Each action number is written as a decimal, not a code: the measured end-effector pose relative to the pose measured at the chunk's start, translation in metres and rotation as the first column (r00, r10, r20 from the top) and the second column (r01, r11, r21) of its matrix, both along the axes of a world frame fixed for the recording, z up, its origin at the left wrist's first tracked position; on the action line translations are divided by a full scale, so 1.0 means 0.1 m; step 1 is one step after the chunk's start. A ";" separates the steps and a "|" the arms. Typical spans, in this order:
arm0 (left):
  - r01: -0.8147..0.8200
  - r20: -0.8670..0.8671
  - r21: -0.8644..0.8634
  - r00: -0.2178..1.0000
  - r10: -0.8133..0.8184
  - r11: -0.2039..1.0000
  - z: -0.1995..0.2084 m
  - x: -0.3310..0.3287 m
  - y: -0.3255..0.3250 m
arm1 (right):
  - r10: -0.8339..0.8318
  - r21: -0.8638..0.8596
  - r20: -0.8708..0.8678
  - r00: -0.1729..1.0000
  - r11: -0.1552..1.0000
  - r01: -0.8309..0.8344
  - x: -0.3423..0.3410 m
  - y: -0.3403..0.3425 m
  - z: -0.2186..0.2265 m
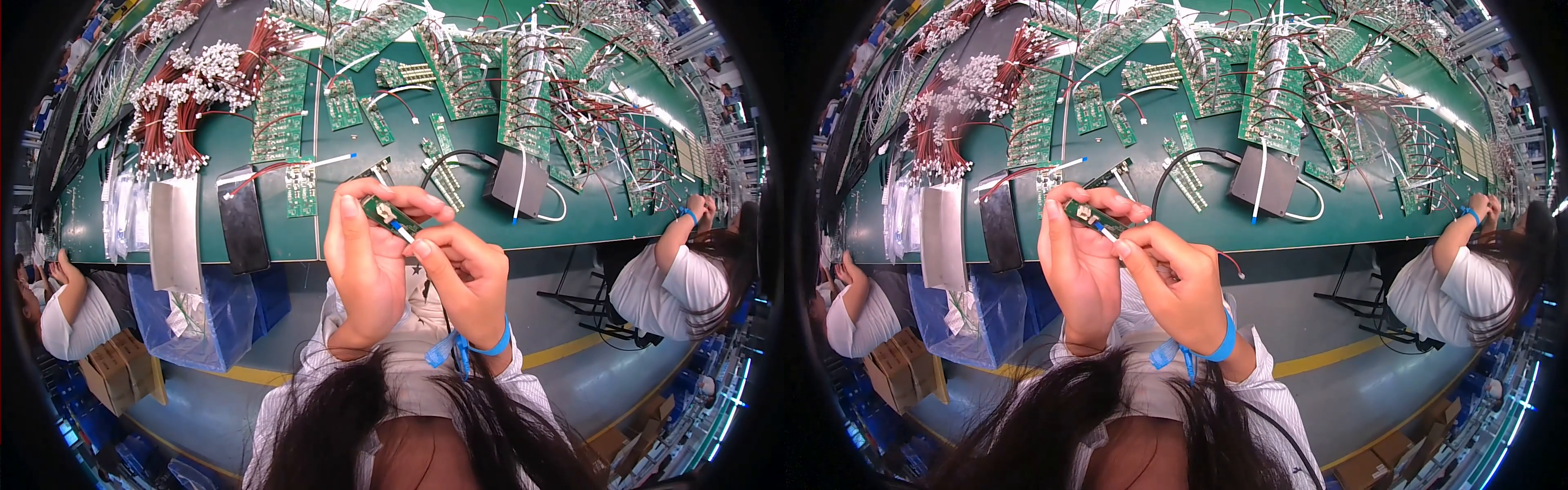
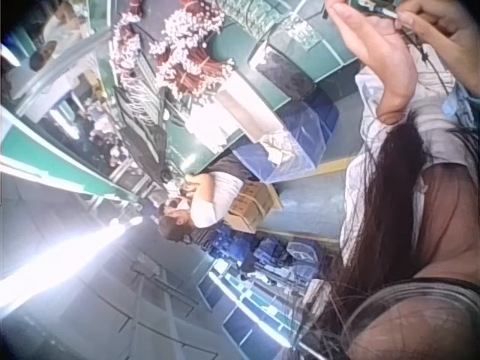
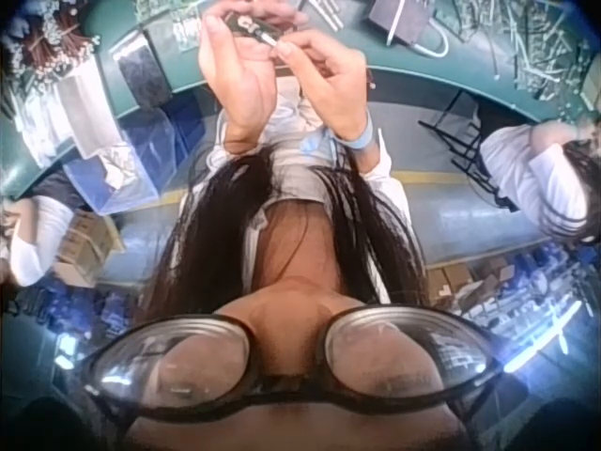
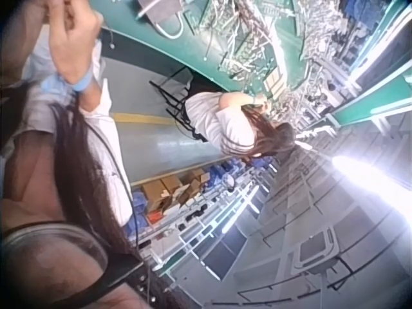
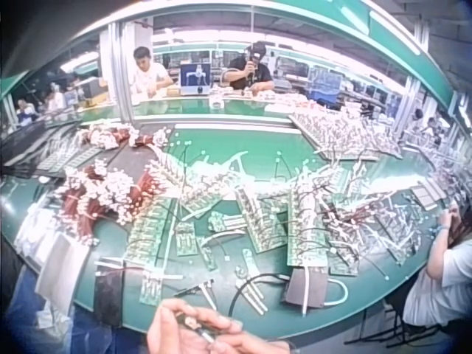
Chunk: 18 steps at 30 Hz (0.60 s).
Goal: The person connects wiring harnesses and connectors to printed circuit boards by hand at an assembly station.
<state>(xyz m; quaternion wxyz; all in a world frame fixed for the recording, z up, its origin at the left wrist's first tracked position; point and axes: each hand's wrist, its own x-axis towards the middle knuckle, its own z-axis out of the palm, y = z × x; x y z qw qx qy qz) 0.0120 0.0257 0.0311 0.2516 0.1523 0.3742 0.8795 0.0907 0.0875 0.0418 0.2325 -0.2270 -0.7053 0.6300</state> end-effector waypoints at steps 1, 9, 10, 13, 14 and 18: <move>0.002 0.011 0.002 1.000 -0.002 1.000 0.00 0.00 -0.01 | 0.007 -0.017 0.000 1.000 1.000 -0.007 0.00 0.00 0.00; 0.006 0.032 0.030 0.999 -0.007 1.000 0.01 0.00 -0.01 | 0.024 -0.068 -0.017 1.000 0.997 -0.025 0.01 0.00 0.01; 0.002 0.034 0.027 0.999 -0.003 1.000 0.02 0.00 -0.02 | 0.031 -0.073 -0.015 0.999 0.997 -0.032 0.01 -0.01 0.01; -0.002 0.030 0.023 1.000 0.001 1.000 0.02 0.00 -0.03 | 0.030 -0.062 -0.033 0.999 0.998 -0.032 0.00 -0.01 0.00; 0.002 0.025 0.022 1.000 -0.003 1.000 0.01 0.00 -0.02 | 0.026 -0.060 -0.031 0.999 0.998 -0.028 0.00 -0.01 -0.01; 0.014 0.014 0.021 1.000 -0.015 1.000 0.00 -0.01 -0.01 | 0.032 -0.075 -0.018 0.999 0.997 -0.033 0.00 -0.01 0.01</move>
